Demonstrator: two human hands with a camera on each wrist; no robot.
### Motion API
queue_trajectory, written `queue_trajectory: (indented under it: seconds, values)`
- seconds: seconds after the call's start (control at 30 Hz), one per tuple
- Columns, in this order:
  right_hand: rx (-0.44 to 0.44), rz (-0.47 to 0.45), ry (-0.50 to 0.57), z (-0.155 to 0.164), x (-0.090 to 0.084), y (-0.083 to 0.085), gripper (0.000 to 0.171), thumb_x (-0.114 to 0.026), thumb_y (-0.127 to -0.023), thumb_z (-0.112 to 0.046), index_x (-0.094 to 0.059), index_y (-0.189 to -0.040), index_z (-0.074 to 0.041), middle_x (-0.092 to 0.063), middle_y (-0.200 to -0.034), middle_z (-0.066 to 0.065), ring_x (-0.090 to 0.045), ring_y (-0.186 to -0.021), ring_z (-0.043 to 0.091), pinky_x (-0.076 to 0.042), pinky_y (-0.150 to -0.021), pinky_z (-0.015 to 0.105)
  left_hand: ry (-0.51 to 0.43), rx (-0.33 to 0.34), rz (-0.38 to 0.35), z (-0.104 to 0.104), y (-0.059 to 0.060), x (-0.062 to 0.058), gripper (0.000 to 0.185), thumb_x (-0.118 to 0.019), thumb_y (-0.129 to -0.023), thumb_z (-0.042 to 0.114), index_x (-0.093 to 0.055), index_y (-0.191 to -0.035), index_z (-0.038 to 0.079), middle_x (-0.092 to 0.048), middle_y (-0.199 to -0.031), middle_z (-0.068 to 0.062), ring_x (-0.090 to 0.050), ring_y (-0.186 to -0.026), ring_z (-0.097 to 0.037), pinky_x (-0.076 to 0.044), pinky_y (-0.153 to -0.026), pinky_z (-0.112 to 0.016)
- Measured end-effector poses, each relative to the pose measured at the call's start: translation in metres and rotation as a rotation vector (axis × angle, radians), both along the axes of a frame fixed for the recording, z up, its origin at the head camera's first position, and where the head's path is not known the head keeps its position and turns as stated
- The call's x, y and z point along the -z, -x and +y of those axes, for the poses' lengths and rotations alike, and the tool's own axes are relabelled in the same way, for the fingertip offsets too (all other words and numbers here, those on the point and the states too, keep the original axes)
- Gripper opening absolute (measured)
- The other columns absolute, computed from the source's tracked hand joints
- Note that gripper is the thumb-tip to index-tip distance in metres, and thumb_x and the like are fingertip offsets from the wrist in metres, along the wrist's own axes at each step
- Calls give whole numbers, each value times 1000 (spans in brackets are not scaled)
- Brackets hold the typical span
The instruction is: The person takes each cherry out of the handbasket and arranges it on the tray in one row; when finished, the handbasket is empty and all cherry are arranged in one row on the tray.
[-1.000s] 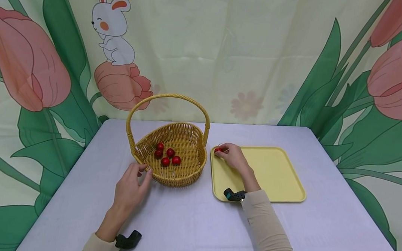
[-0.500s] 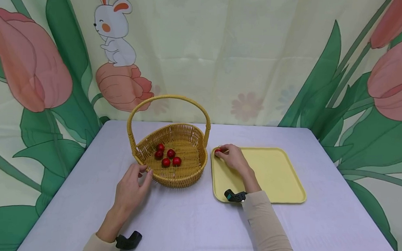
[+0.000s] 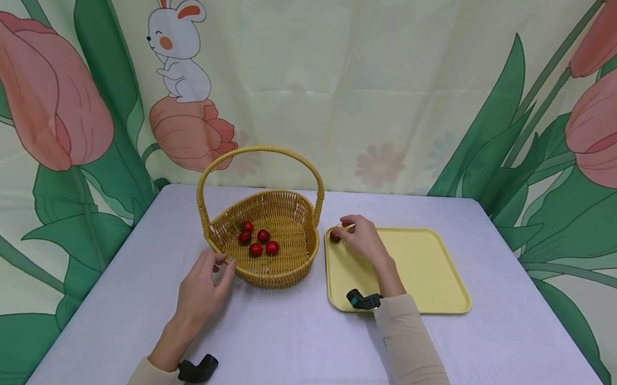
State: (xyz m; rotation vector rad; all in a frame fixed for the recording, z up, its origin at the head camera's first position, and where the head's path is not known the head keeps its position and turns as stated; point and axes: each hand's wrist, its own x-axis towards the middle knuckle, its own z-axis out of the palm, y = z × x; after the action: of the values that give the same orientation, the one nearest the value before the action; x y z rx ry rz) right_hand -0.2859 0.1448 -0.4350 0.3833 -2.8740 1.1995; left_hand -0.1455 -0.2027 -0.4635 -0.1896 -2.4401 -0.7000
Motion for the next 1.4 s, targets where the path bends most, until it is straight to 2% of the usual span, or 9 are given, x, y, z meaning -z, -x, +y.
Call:
queue_trajectory:
  seconds: [0.3, 0.6, 0.8, 0.93, 1.1, 1.4]
  values:
    - [1, 113, 55, -3, -21, -7, 44, -70, -94, -29, -63, -128, -3, -66, -122, 15, -67, -102, 29, -56, -85, 44, -6, 2, 7, 1, -1, -1, 27, -67, -94, 24, -63, -109, 2, -65, -98, -9, -61, -82, -21, -52, -62, -35]
    - [-38, 241, 168, -10, -43, -18, 34, -73, -91, -20, -66, -120, -3, -69, -115, 15, -70, -98, 26, -58, -84, 41, -9, 0, -1, 1, 0, -2, 29, -67, -94, 25, -64, -110, 1, -66, -99, -11, -61, -82, -21, -52, -62, -34]
    - [-106, 297, 209, -20, -55, -29, 31, -74, -89, -14, -66, -117, -2, -70, -111, 19, -71, -95, 26, -59, -82, 43, -10, -1, 2, 2, -1, -2, 29, -67, -94, 24, -64, -110, 1, -66, -98, -11, -61, -82, -22, -51, -61, -34]
    - [-160, 344, 201, -29, -58, -32, 29, -75, -88, -12, -67, -114, 0, -70, -106, 16, -71, -91, 25, -59, -79, 40, -10, 0, 6, 2, -1, -2, 28, -67, -94, 24, -64, -109, 1, -66, -98, -10, -61, -82, -22, -52, -62, -35]
    - [-221, 363, 186, -39, -59, -33, 28, -73, -89, -11, -67, -114, 1, -70, -105, 16, -70, -91, 23, -59, -77, 36, -11, 4, 2, 1, 1, -1, 27, -67, -94, 24, -64, -109, 2, -66, -98, -9, -61, -82, -21, -52, -63, -35]
    - [-293, 336, 187, -63, -61, -32, 29, -73, -89, -10, -67, -115, 2, -72, -105, 15, -70, -91, 24, -59, -79, 38, -18, 0, 5, 1, 1, 1, 27, -67, -94, 24, -64, -109, 2, -66, -97, -10, -62, -81, -21, -51, -61, -33]
